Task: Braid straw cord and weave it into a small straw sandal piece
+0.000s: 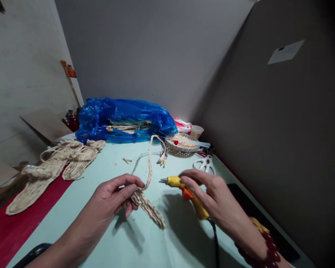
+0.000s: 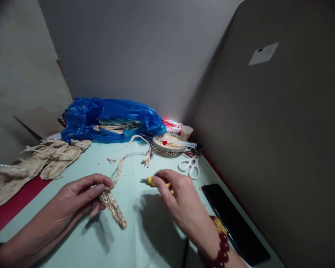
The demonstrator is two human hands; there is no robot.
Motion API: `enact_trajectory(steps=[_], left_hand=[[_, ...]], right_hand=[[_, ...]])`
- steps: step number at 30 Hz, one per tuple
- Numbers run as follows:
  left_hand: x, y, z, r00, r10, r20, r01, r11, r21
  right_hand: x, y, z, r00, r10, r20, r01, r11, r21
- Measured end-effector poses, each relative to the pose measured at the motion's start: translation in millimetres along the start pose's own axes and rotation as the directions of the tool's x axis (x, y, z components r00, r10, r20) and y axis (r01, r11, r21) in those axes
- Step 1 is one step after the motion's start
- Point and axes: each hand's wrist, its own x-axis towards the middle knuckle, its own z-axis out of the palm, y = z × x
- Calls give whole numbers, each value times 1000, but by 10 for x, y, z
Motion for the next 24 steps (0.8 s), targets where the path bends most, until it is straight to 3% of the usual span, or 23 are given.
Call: enact_trajectory(steps=[1,3,6,8,10,14,20,24], left_hand=[[4,-5,11,1000,-10,21,9,1000,22],[13,-26,23,997,-21,68,15,997,78],[21,-78,12,993,-46,108,32,991,132],[20,-112,-7,991,-75,113,62,991,115],[17,-131,-25,988,-101,118,93,993,71],[13,-122,-31,983,-148,107,149,989,-6],[13,-103,20,983,-166,73,165,986,16],[0,-90,45,985,-154,75,151,987,52]], right_hand=[[38,-84,57,998,-27,52,25,998,51],[122,-193,189,982,-84,172,22,942,336],[199,-204,342,960,-128,250,-79,732,676],[187,-158,365,952,-136,273,-120,658,743],[136,-109,331,947,-153,283,-98,701,707],[22,-55,225,935,-252,249,73,826,559],[-68,-32,190,901,-361,242,256,890,377],[-98,-29,201,857,-453,246,398,885,243]])
